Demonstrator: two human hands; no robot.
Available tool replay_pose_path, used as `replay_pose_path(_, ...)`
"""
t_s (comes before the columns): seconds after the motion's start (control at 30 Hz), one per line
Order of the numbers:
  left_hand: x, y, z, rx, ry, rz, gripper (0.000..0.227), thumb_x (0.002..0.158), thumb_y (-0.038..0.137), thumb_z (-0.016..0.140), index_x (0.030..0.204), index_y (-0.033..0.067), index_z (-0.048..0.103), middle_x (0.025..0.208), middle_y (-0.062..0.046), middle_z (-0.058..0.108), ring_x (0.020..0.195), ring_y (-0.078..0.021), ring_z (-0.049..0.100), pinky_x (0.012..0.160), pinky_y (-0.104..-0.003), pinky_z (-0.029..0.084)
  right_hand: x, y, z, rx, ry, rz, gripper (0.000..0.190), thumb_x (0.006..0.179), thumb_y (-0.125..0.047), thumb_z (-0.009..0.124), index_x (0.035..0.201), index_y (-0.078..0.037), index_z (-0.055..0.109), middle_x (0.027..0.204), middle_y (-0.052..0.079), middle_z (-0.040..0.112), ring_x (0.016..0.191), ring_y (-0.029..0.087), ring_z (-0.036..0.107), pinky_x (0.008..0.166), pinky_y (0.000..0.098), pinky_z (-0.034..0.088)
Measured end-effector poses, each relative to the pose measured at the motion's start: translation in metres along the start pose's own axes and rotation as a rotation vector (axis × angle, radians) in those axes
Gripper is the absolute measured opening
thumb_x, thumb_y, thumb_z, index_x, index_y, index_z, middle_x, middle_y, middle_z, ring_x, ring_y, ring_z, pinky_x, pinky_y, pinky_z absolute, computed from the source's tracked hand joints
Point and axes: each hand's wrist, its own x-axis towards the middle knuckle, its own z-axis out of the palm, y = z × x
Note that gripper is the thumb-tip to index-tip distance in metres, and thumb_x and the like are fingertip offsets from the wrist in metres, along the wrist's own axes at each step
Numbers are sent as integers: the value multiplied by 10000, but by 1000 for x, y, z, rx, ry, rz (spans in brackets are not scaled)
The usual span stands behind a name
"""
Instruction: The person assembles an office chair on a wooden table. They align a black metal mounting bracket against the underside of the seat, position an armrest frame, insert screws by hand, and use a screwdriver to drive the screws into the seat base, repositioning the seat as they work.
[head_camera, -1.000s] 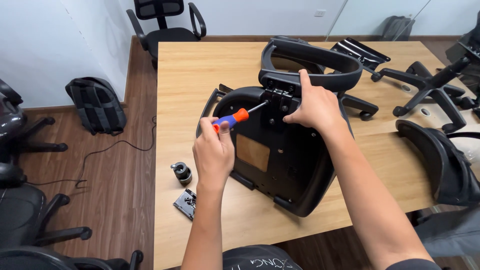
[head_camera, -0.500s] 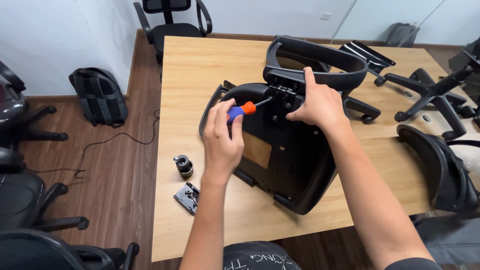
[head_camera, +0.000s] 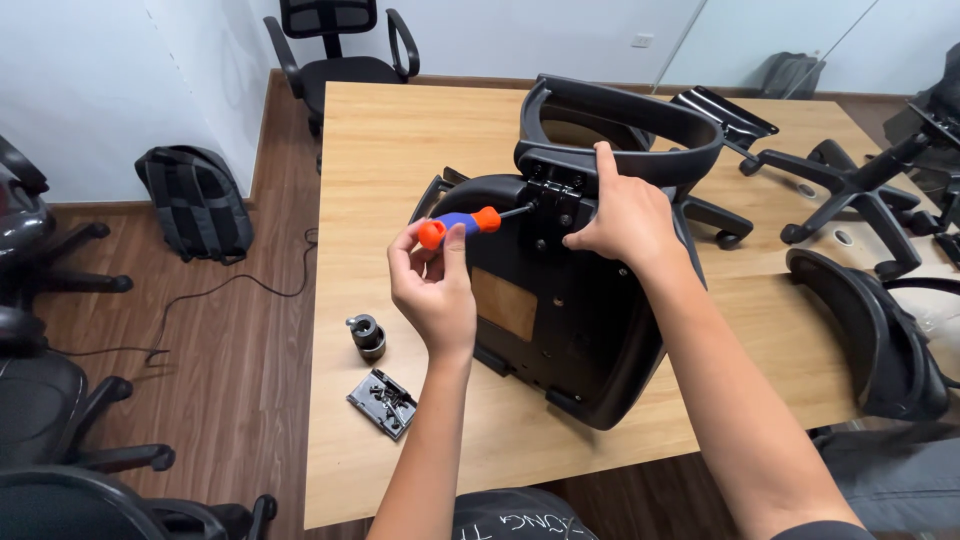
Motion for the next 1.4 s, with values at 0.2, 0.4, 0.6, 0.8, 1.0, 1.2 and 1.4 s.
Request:
replay_pose_path(0.2,-2,-7,-6,71,-107,293,384,967,-61,644,1337,40,671,1246,-77,497,1052,-123,623,914,-261,616,7,6,8,-8,34,-22,1340,555,-378,962,1605,-28,207,984,219,730,993,383,699,877,452,558)
replay_pose_path(0.4,-2,21,-4,388,-86,489,416,934,-66,694,1328,67,684,1186,-88,594,1024,-166,600,808,-295,573,9,8,8,3,26,-5,1339,557,-373,963,1610,-26,211,1015,235,727,1012,394,698,897,453,557)
replay_pose_path(0.6,1,0,-7,263,-65,354,368,911,39,828,1265,46,727,1135,-102,582,946,-175,653,841,-290,625,5,5,4,9,18,5,1350,556,-375,965,1612,-27,199,1023,235,727,1030,395,692,910,453,550)
replay_pose_path(0.8,8,2,-15,83,-185,278,351,957,-41,666,1306,-12,664,1283,-151,677,1125,-207,722,991,-282,620,3,4,1,9,-30,47,1347,580,-372,953,1630,-40,177,1012,230,737,1030,387,699,937,453,544)
replay_pose_path(1.0,5,-2,-14,123,-191,437,316,967,8,754,1278,-14,700,1320,-164,575,1152,-186,641,973,-280,595,6,9,7,6,20,10,1348,562,-379,965,1609,-34,191,1021,230,725,1027,391,689,919,450,547)
replay_pose_path(1.2,5,-28,-13,34,-39,193,486,837,107,898,1264,-5,696,1037,-70,576,897,-106,587,798,-240,565,-1,2,0,18,-4,19,1341,571,-379,948,1616,-26,186,962,208,747,986,373,710,901,434,559)
replay_pose_path(1.4,13,-45,-19,-278,-63,88,379,841,-4,860,1114,-6,599,1202,-169,706,1071,-169,698,952,-308,615,0,5,5,21,25,-5,1344,557,-383,958,1605,-16,201,969,226,737,992,388,703,899,442,558)
